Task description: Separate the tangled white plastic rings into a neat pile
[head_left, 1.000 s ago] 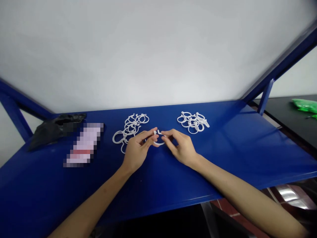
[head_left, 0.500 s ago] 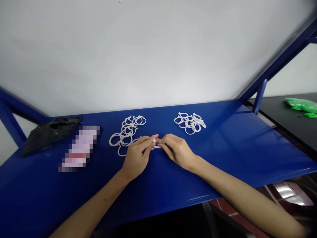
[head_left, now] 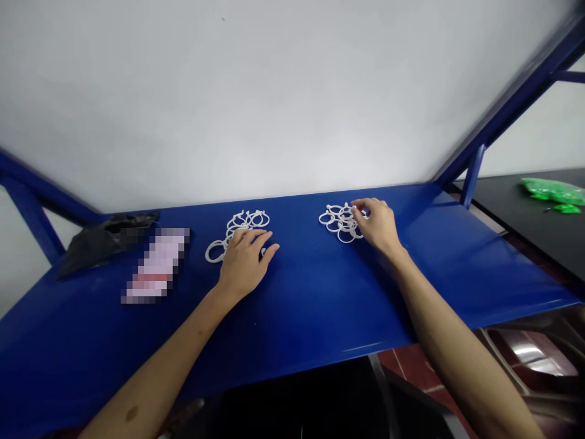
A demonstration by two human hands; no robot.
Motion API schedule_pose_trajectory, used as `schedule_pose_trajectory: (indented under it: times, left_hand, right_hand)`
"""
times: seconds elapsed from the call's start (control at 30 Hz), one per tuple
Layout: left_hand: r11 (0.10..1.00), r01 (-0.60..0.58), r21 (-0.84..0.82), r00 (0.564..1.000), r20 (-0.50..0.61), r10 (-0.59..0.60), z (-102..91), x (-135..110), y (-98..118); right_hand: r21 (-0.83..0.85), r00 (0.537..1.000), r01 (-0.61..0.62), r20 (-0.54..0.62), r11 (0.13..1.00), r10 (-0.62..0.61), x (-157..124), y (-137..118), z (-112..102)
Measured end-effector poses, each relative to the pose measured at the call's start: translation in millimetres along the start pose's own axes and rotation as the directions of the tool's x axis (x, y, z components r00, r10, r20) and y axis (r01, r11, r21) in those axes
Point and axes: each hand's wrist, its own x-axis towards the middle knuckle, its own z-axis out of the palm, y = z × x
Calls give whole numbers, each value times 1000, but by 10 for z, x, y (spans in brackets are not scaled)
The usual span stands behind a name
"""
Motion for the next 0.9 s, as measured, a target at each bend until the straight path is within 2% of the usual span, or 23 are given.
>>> schedule_pose_trajectory:
  times: [0.2, 0.33, 0.47, 0.57, 0.63, 0.7, 0.77, 0.83, 0.9]
  left_hand:
    - [990, 11, 140, 1000, 4, -12, -11, 273, -72]
    - [976, 50, 212, 998, 15, -54, 109, 431, -151]
    - [969, 74, 237, 996, 35, -84, 214, 433, -234]
    - [981, 50, 189, 999, 11, -53, 141, 384, -201]
    - [990, 17, 138, 999, -34, -12, 37, 339, -105]
    - [996, -33, 82, 996, -82, 40, -65, 286, 36]
    - [995, -95, 39, 983, -156, 100, -130, 230, 191]
    - [986, -165, 11, 965, -204, 164, -143, 177, 327]
    - [963, -270, -4, 937, -233, 262, -113, 131, 423]
  right_hand:
    - [-11, 1000, -11, 0, 1000, 11, -13, 66, 95]
    - [-53, 1000, 20, 16, 998, -19, -31, 39, 114]
    - [-53, 997, 35, -63, 998, -38, -27, -13, 77]
    - [-34, 990, 44, -129, 998, -48, -18, -96, 42]
    - [-1, 989, 57, -133, 998, -57, -33, -176, 33]
    - [62, 994, 84, -79, 995, -79, -81, -285, 43]
    - [172, 991, 115, 42, 978, -124, -167, -429, 70]
    - [323, 965, 111, 192, 940, -180, -279, -602, 107]
    - [478, 925, 44, 312, 877, -217, -391, -777, 144]
